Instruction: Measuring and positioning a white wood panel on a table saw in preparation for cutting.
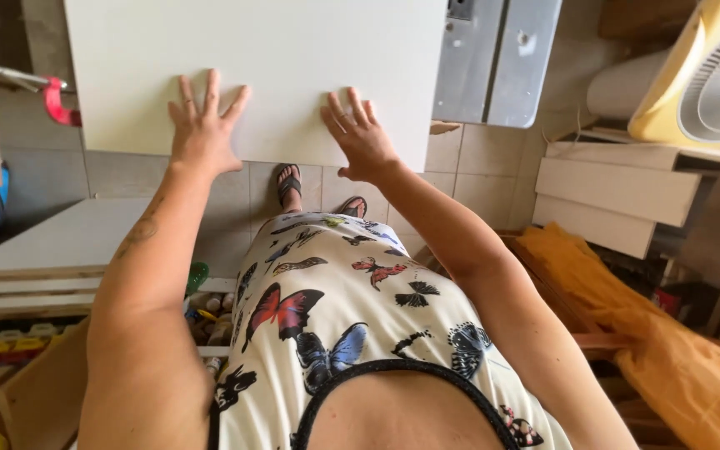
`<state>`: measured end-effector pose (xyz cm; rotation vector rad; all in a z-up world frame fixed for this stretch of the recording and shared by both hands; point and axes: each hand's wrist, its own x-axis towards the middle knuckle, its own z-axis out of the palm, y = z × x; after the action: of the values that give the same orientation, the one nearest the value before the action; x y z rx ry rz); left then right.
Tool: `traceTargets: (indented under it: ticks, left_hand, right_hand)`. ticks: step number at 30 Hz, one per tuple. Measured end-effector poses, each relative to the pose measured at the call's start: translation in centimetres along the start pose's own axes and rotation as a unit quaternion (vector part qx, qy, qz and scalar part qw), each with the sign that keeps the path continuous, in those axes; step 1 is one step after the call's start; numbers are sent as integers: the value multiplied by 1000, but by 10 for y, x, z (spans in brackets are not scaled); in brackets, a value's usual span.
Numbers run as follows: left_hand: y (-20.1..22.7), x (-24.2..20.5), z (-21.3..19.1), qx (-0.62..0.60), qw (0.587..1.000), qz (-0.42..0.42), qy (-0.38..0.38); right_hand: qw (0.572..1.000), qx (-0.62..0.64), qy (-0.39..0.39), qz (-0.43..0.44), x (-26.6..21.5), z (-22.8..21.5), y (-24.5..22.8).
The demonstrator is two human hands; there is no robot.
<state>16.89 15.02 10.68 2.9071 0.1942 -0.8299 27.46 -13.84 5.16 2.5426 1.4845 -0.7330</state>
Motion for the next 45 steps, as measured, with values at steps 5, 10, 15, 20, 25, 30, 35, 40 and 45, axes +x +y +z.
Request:
traceTargets:
  ticks: [5, 10, 15, 20, 25, 30, 35, 40, 45]
  left_hand:
    - [-10, 6, 20, 4, 999, 2, 33]
    - [3, 1, 7, -5, 1000, -4, 20]
    - [-12, 5, 21, -13, 994, -12, 105]
    - [-8, 33, 77, -28, 989, 3, 144]
    - [-5, 43, 91, -63, 982, -12, 175]
    - [-5, 32, 84, -99, 975, -3, 198]
    - [-11, 25, 65, -98, 979, -6, 179]
    - [-13, 13, 58, -127, 973, 9, 191]
    - [-27, 1, 46, -132, 972, 8, 195]
  right_hand:
    - [999, -10, 39, -16, 8, -4, -2]
    - [1000, 4, 21, -21, 3, -4, 2]
    - [986, 0, 141, -93, 18, 4, 8]
    - [993, -27, 116, -1, 9, -11, -2]
    - [985, -72, 156, -15, 13, 3, 6]
    - [991, -77, 110, -1, 10, 7, 10]
    - [991, -75, 114, -11, 21, -5, 4]
    - [989, -102, 105, -2, 14, -11, -1]
    - [989, -101, 111, -7, 22, -12, 0]
